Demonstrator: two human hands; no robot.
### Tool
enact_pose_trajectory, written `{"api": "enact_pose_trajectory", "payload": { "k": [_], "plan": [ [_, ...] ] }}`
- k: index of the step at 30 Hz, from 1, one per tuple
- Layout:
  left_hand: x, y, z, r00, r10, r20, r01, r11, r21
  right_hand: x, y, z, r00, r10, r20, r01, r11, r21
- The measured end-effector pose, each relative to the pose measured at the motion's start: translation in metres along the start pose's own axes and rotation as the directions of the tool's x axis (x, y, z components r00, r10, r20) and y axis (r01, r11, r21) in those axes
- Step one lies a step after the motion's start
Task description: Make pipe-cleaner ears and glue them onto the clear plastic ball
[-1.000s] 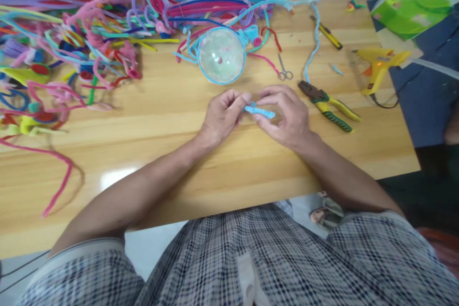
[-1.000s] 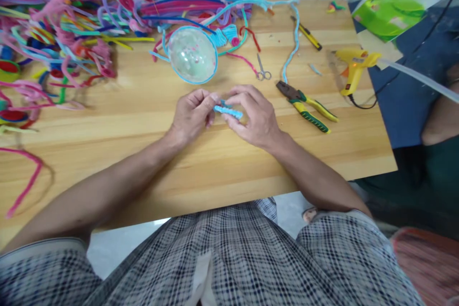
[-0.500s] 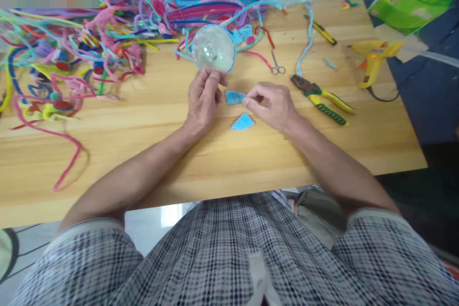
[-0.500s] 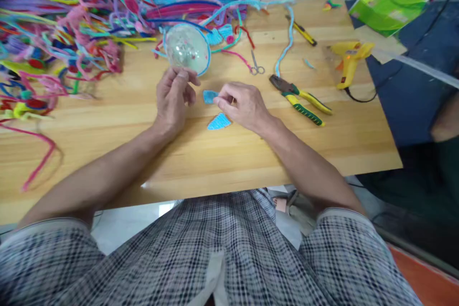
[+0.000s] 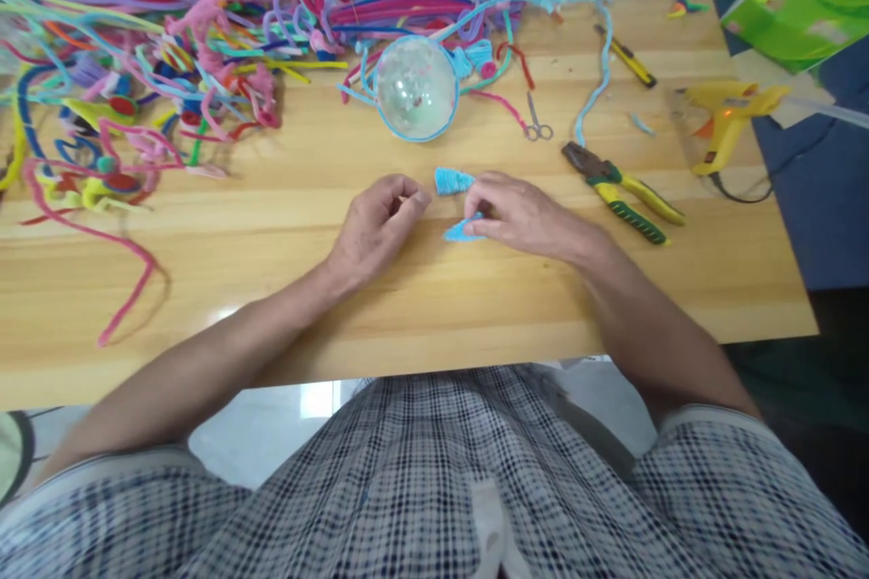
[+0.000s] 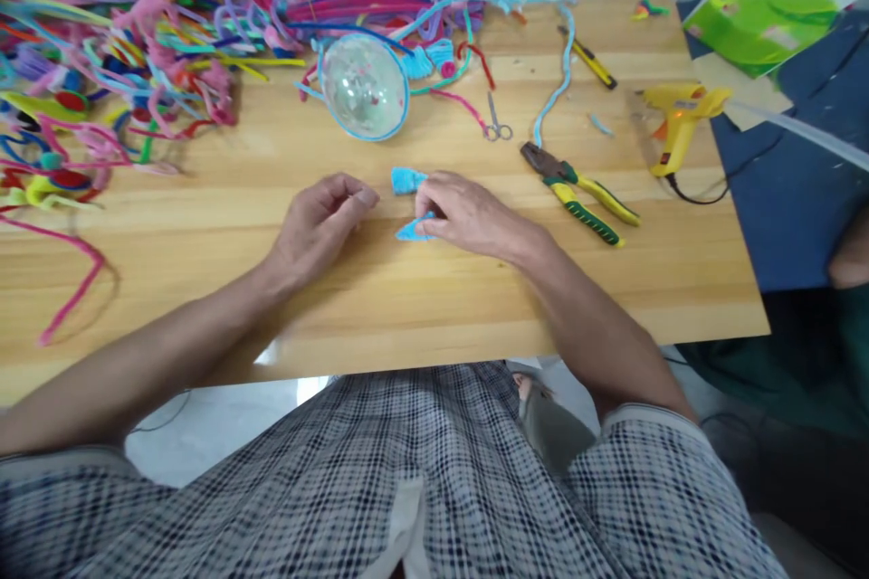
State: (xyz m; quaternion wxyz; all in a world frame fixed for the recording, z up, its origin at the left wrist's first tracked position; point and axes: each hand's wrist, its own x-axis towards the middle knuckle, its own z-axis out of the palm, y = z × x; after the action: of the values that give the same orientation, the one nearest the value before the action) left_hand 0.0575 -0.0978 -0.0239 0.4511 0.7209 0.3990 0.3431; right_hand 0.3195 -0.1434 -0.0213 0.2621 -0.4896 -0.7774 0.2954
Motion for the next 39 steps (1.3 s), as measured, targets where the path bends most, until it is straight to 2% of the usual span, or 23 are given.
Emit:
{"api": "enact_pose_trajectory", "payload": {
  "k": [3, 6, 8, 11, 15, 18, 22, 26, 30, 33, 37, 39],
  "plan": [
    [-0.009, 0.002, -0.002, 0.997, 0.04, 0.064, -0.042, 0.999, 0.029, 0.003, -0.009, 0.007, 0.992, 0.107, -0.066, -0.094, 0.978, 0.185],
    [-0.01, 0.005, 0.0, 0.986, 0.051, 0.158, -0.053, 0.999, 0.007, 0.005, -0.018, 0.015, 0.97, 0.184, -0.156, -0.118, 0.926, 0.359],
    [-0.009, 0.005, 0.0, 0.982, 0.028, 0.189, -0.023, 0.999, -0.033, 0.006, -0.021, 0.018, 0.957, 0.227, -0.182, -0.12, 0.877, 0.464],
    [-0.006, 0.001, 0.0, 0.983, -0.038, 0.18, 0.063, 0.988, -0.139, 0.007, -0.023, 0.019, 0.952, 0.268, -0.145, -0.139, 0.805, 0.577],
    [-0.005, -0.005, 0.0, 0.98, -0.123, 0.159, 0.159, 0.957, -0.242, 0.006, -0.023, 0.02, 0.953, 0.282, -0.109, -0.179, 0.817, 0.548],
    [-0.005, -0.005, 0.0, 0.974, -0.137, 0.179, 0.184, 0.941, -0.283, 0.005, -0.024, 0.024, 0.951, 0.252, -0.178, -0.146, 0.876, 0.459],
    [-0.003, -0.002, -0.002, 0.953, -0.153, 0.261, 0.24, 0.907, -0.345, 0.003, -0.025, 0.028, 0.947, 0.169, -0.272, -0.078, 0.946, 0.316],
    [-0.001, 0.002, -0.005, 0.916, -0.207, 0.342, 0.345, 0.842, -0.415, 0.001, -0.026, 0.031, 0.938, 0.1, -0.332, -0.036, 0.98, 0.194],
    [-0.001, 0.003, -0.004, 0.905, -0.235, 0.356, 0.384, 0.81, -0.443, 0.0, -0.027, 0.035, 0.93, 0.084, -0.357, -0.038, 0.99, 0.133],
    [-0.003, 0.003, -0.001, 0.916, -0.232, 0.327, 0.369, 0.808, -0.459, 0.001, -0.028, 0.035, 0.926, 0.158, -0.344, -0.083, 0.971, 0.223],
    [-0.004, 0.002, 0.001, 0.932, -0.216, 0.291, 0.335, 0.82, -0.465, 0.004, -0.028, 0.031, 0.933, 0.272, -0.237, -0.124, 0.858, 0.498],
    [-0.005, 0.002, 0.002, 0.936, -0.205, 0.285, 0.322, 0.827, -0.461, 0.005, -0.028, 0.028, 0.934, 0.293, -0.203, -0.136, 0.819, 0.558]
  ]
}}
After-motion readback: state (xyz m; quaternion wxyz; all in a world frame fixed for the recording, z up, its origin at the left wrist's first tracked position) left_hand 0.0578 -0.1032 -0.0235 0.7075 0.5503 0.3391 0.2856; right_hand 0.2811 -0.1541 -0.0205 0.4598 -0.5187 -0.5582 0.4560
